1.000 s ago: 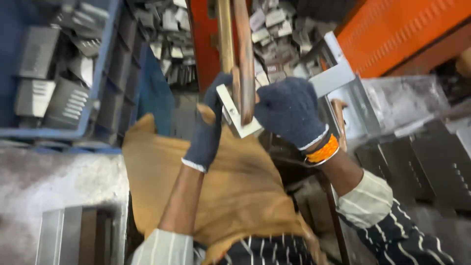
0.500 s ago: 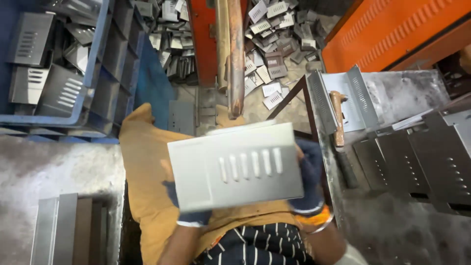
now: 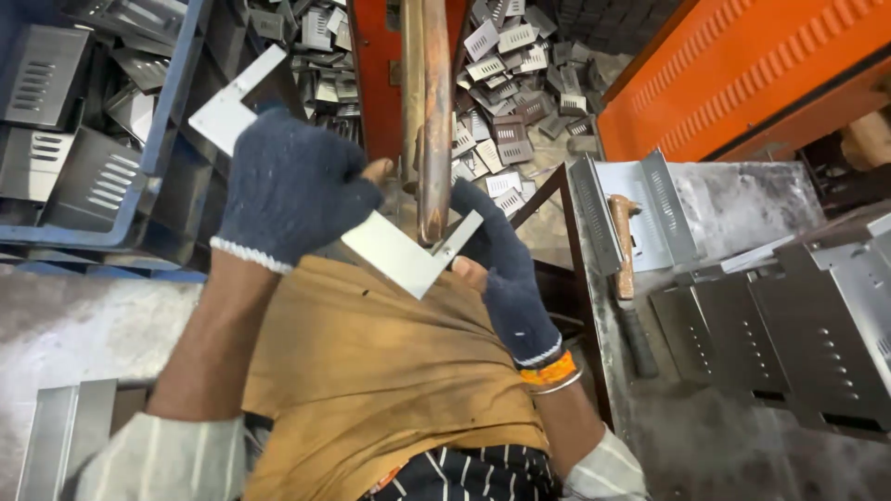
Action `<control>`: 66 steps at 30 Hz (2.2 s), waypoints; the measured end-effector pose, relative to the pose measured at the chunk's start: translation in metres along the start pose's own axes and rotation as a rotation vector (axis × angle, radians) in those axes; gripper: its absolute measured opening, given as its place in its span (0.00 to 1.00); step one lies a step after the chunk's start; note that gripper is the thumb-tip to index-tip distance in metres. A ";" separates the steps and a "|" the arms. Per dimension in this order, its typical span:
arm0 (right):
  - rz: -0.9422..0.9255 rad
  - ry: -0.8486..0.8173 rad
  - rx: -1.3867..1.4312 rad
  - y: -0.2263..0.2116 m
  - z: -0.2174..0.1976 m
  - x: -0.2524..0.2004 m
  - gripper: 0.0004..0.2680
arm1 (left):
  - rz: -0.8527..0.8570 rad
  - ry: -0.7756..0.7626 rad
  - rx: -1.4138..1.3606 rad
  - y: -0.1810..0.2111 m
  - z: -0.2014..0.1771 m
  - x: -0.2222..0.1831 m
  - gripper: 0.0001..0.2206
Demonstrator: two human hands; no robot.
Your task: The worker is using a spot welding machine to assemble and fuse metal components for small electrical or equipment boxes.
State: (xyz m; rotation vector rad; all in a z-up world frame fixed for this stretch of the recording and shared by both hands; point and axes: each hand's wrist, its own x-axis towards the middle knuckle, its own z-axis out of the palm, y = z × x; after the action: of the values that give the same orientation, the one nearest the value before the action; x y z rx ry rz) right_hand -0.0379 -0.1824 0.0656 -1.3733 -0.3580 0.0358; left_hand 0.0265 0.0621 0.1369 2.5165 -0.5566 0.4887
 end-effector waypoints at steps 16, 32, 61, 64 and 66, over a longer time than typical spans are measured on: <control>-0.108 0.074 -0.130 0.025 0.003 0.017 0.38 | 0.095 0.027 0.112 -0.015 0.004 0.018 0.15; 0.198 0.069 0.217 0.069 -0.045 -0.004 0.28 | 0.074 0.078 0.068 -0.012 0.009 0.016 0.12; 0.129 0.315 0.028 -0.002 -0.113 -0.068 0.24 | -0.411 -0.151 -0.611 0.176 0.032 -0.082 0.17; 0.113 0.562 -0.336 -0.041 -0.156 -0.078 0.23 | 0.013 -0.202 -0.844 0.211 0.021 -0.066 0.11; 0.116 0.717 -0.577 -0.068 -0.183 -0.084 0.23 | 0.377 -0.145 -0.921 0.227 0.016 -0.054 0.13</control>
State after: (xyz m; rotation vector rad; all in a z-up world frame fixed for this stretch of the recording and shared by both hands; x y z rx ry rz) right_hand -0.0802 -0.3901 0.0842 -1.8625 0.3439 -0.4874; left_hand -0.1228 -0.1093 0.1911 1.5728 -1.0364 0.1141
